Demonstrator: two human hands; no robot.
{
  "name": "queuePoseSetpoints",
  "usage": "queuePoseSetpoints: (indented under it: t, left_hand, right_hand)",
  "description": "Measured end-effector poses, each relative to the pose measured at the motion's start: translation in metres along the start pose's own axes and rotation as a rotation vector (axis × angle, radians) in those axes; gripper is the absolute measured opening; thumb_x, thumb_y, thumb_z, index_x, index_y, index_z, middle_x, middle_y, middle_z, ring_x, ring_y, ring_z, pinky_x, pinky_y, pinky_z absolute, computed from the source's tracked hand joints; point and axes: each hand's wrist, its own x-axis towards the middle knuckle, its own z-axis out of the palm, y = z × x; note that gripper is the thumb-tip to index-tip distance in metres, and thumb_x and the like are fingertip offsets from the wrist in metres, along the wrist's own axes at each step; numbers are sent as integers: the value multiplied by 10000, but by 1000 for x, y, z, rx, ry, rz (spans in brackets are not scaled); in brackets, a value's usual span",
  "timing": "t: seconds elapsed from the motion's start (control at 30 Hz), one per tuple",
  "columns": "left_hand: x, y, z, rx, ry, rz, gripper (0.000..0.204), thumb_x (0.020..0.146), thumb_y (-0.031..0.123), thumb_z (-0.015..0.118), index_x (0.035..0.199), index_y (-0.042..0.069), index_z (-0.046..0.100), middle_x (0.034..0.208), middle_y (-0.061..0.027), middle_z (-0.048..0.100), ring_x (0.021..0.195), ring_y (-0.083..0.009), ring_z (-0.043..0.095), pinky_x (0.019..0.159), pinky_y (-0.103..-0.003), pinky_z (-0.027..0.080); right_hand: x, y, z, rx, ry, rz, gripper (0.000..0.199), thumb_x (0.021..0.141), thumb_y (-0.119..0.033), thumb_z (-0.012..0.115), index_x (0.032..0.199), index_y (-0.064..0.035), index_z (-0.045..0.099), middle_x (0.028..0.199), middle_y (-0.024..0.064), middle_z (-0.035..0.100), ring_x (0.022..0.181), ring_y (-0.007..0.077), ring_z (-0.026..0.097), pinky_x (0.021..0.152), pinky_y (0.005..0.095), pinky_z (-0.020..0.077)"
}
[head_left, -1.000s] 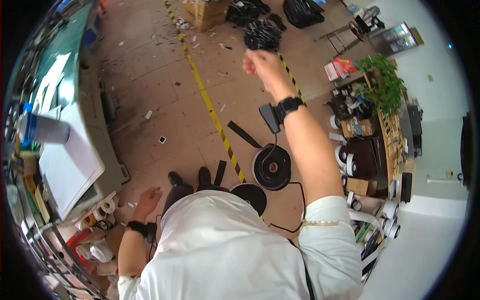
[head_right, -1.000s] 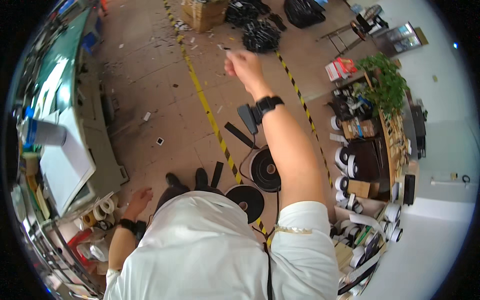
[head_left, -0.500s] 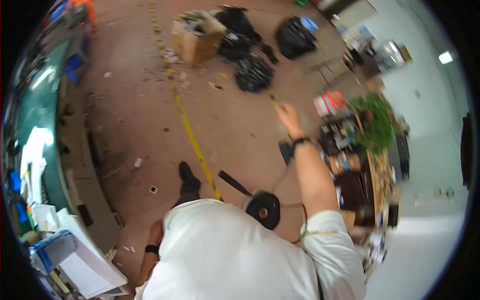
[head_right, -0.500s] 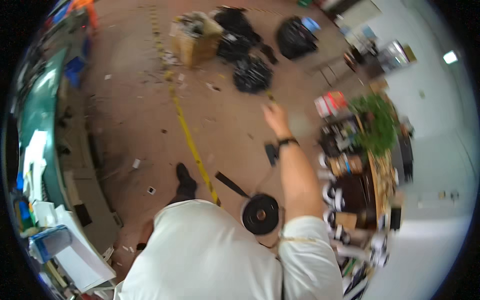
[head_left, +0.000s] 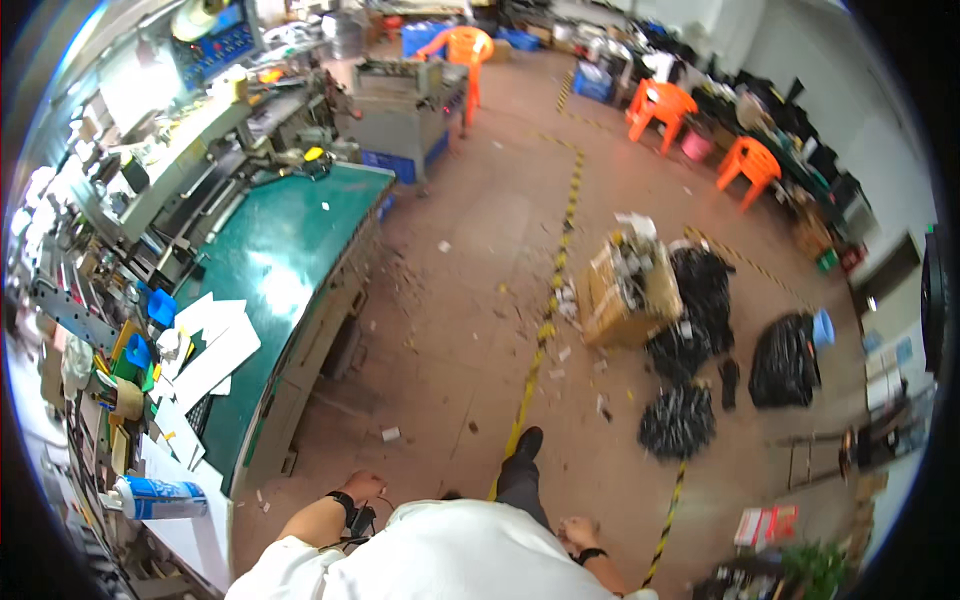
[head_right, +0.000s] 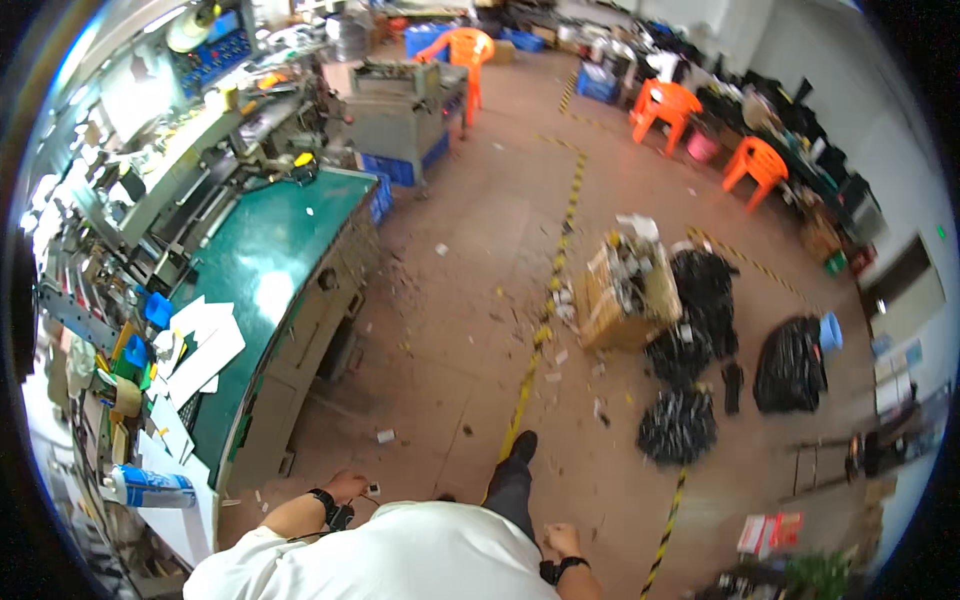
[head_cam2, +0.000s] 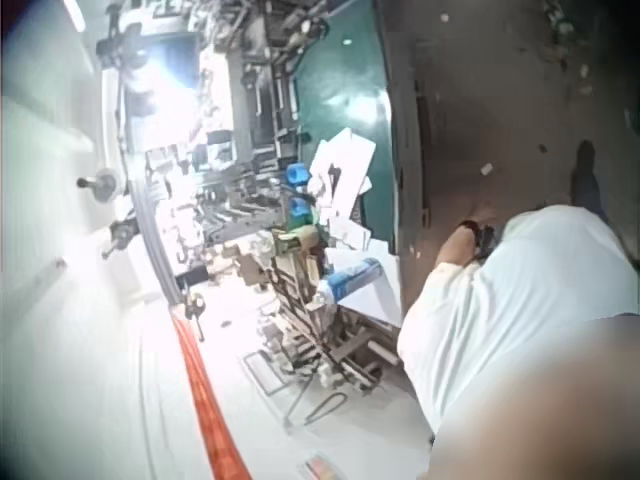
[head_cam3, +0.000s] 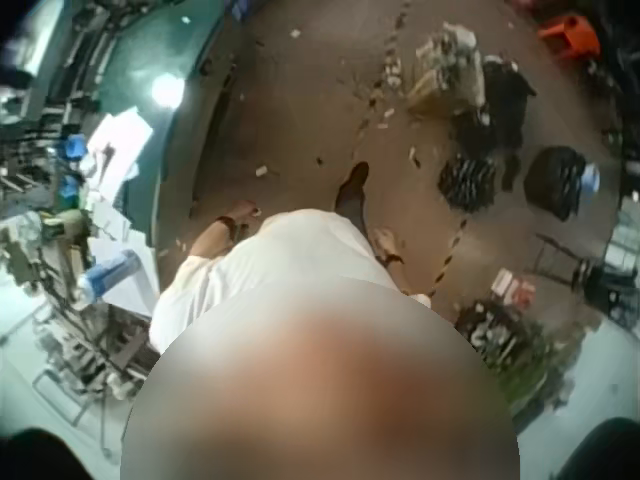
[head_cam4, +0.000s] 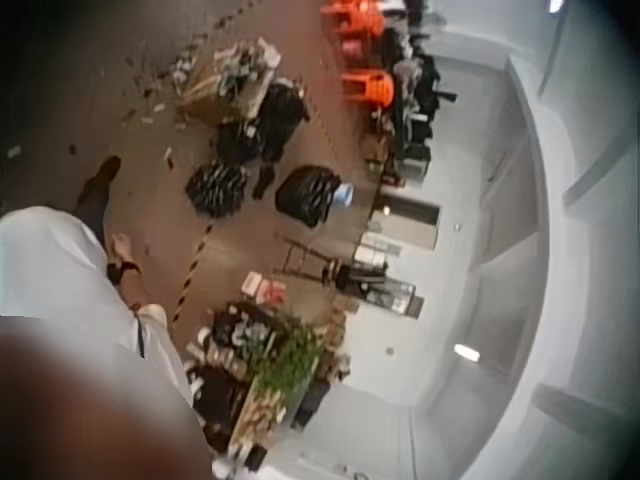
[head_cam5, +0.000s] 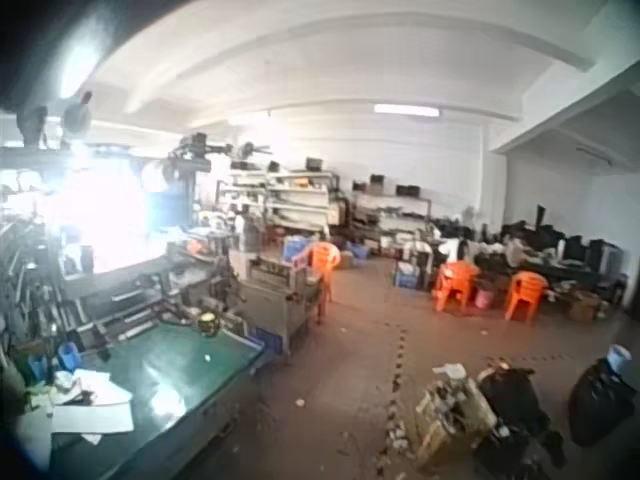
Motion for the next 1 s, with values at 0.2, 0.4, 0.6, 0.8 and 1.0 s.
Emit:
queuePoseSetpoints:
  t: [0.2, 0.4, 0.6, 0.8, 1.0]
  left_hand:
    - [82, 210, -4, 92, 22, -25, 425, 956, 337, 611, 1189, -9, 693, 1134, -180, 726, 1042, -299, 684, 920, -370, 523]
    - [102, 370, -25, 42, 143, 121, 365, 993, 298, 602, 1184, -2, 686, 1069, -137, 723, 971, -237, 669, 843, -360, 531]
    - [158, 393, -35, -276, 99, -80, 400, 975, 293, 640, 1171, -54, 677, 1050, -145, 735, 984, -226, 686, 853, -350, 533]
    - [257, 301, -69, 62, -29, -65, 388, 986, 320, 645, 1110, -46, 689, 936, -71, 718, 835, -150, 651, 768, -312, 526]
    - [404, 372, -177, -130, -140, 73, 374, 989, 319, 648, 1074, -43, 686, 901, -61, 705, 804, -142, 629, 742, -315, 518]
  right_hand:
    - [34, -233, -52, 40, -229, -169, 257, 961, -194, 673, 1084, 31, 691, 963, 118, 711, 823, 203, 684, 722, 344, 574]
    - [68, -363, -195, 64, -456, -242, 318, 989, -246, 639, 1158, 19, 691, 988, 118, 734, 852, 210, 705, 775, 317, 570]
    - [50, -343, -257, -1293, -558, -240, 183, 971, -183, 651, 976, -8, 704, 917, 94, 718, 722, 176, 661, 685, 307, 542]
    - [27, -568, -195, 294, -1091, -5, 514, 980, -524, 543, 995, -18, 636, 760, 134, 647, 571, 245, 607, 508, 355, 486]
    - [28, -770, -113, 1588, -410, -479, 640, 914, -725, 481, 786, -100, 541, 638, 6, 456, 566, 152, 450, 487, 285, 368]
